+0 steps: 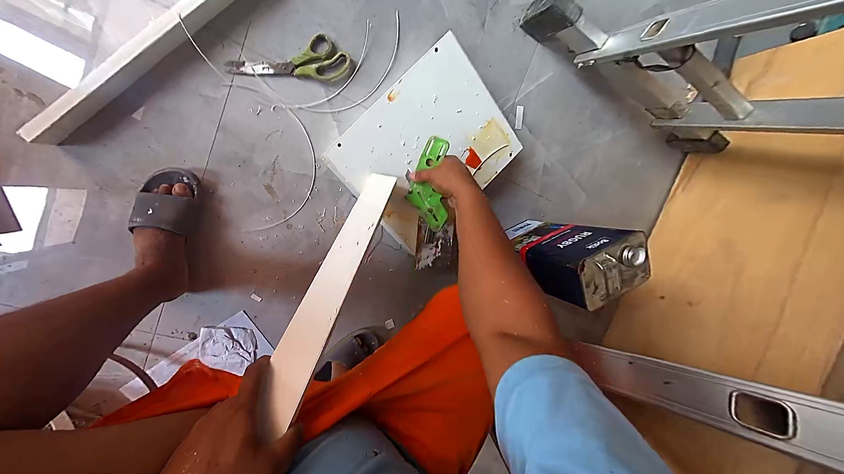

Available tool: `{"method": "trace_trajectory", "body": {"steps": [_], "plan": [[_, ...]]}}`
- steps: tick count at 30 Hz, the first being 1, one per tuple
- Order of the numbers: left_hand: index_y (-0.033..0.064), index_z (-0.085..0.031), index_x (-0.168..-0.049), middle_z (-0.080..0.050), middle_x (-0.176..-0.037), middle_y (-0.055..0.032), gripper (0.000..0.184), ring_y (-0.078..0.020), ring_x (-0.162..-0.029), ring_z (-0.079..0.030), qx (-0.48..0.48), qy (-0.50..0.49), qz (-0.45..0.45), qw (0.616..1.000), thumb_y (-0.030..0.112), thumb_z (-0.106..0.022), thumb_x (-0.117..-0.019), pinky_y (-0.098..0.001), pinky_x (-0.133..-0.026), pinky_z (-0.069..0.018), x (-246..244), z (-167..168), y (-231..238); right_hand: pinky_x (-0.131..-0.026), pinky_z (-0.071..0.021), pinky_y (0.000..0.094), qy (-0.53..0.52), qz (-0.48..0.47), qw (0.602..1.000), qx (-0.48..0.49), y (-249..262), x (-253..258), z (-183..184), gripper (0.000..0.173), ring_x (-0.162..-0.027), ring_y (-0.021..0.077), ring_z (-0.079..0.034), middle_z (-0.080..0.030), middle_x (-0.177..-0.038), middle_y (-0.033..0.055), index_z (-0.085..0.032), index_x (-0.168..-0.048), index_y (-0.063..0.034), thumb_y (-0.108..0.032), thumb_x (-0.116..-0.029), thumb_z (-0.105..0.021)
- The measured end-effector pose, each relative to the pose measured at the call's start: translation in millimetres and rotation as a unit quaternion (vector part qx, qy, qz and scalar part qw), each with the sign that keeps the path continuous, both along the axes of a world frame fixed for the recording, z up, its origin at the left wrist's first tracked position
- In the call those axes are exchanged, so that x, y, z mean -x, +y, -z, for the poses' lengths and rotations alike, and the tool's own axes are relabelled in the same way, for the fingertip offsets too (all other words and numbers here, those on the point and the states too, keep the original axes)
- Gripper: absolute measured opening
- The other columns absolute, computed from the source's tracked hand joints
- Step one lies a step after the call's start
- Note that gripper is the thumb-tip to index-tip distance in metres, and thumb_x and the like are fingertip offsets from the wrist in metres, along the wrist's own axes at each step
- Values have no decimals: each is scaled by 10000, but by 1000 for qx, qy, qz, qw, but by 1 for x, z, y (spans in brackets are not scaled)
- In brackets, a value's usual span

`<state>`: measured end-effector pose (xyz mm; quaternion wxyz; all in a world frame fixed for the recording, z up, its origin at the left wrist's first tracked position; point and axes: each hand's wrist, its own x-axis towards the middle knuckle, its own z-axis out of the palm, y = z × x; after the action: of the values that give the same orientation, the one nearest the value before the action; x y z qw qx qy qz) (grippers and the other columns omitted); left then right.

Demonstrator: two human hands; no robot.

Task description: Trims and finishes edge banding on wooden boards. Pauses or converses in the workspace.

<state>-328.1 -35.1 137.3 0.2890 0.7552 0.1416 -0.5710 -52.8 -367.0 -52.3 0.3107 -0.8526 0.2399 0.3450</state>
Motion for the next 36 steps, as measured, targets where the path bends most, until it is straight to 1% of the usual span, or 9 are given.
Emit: {"method": "trace_trajectory", "body": {"steps": [5, 8, 13, 18, 20, 24, 31, 33, 36], "plan": [[83, -279, -1586, -703, -1069, -207, 948, -391, -996, -700, 13, 13, -8, 1000, 442, -741, -840, -607, -854, -541, -3, 1, 3, -847, -611, 471, 32, -67, 975, -211, 45, 59, -63, 426, -880, 244, -723, -730, -992, 161, -650, -1187, 41, -136, -843, -828], [65, -279, -1581, -704, -1064, -218, 951, -408, -994, -701, 20, 3, -5, 1000, 438, -744, -840, -625, -853, -537, -2, 3, 7, -804, -612, 399, 69, -98, 954, -276, 44, 56, -44, 342, -816, 177, -710, -723, -930, 108, -644, -1146, 33, -97, -862, -784], [80, -290, -1585, -701, -1112, -206, 976, -384, -1030, -697, 21, -10, -25, 999, 487, -763, -835, -607, -887, -536, 3, 3, 8, -1000, -498, 616, -20, -11, 1000, 21, 11, -17, 0, 580, -1138, 394, -649, -661, -1212, 272, -613, -1273, 72, -324, -893, -800], [174, -440, -1511, -706, -1048, -95, 783, -241, -900, -704, 64, -24, -143, 987, 659, -602, -918, -505, -802, -579, -3, 5, 4, -998, -521, 580, -55, -53, 997, -28, 21, 11, -31, 467, -1118, 335, -672, -702, -1169, 200, -695, -1220, -35, -364, -903, -790], [196, -523, -1415, -713, -1003, -24, 582, -143, -838, -710, 119, 10, -205, 971, 549, -629, -965, -383, -761, -607, -11, 5, 6, -1046, -500, 573, -80, -67, 994, -39, 28, 31, -37, 428, -1190, 331, -646, -685, -1237, 192, -699, -1249, -74, -358, -934, -755], [138, -614, -1261, -730, -931, -29, 293, -125, -779, -722, 161, 30, -265, 950, 339, -600, -1047, -320, -709, -618, -25, 1, -4, -1058, -458, 597, -83, -83, 993, -17, 48, 52, -56, 407, -1211, 368, -622, -674, -1237, 227, -700, -1227, -28, -361, -992, -693], [136, -696, -1154, -692, -867, -8, 321, -87, -743, -675, 73, -43, -279, 957, 344, -456, -1110, -298, -686, -576, -44, 2, -37, -898, -540, 596, -152, -118, 980, -55, 77, 115, -111, 329, -1009, 348, -696, -723, -1052, 194, -728, -1157, -32, -315, -1003, -663], [137, -702, -1149, -694, -866, -6, 327, -86, -738, -672, 61, -52, -289, 954, 339, -449, -1113, -295, -683, -573, -47, 3, -39, -777, -584, 522, -206, -153, 961, -102, 90, 165, -136, 245, -869, 288, -700, -714, -979, 154, -729, -1114, -30, -237, -1001, -662], [144, -706, -1164, -706, -877, -6, 316, -86, -745, -679, 58, -61, -284, 955, 337, -461, -1109, -304, -696, -576, -49, 6, -38, -763, -595, 316, -248, -216, 913, -242, 94, 230, -169, 203, -846, 145, -698, -730, -956, 93, -782, -1060, -38, -164, -966, -653]]}}
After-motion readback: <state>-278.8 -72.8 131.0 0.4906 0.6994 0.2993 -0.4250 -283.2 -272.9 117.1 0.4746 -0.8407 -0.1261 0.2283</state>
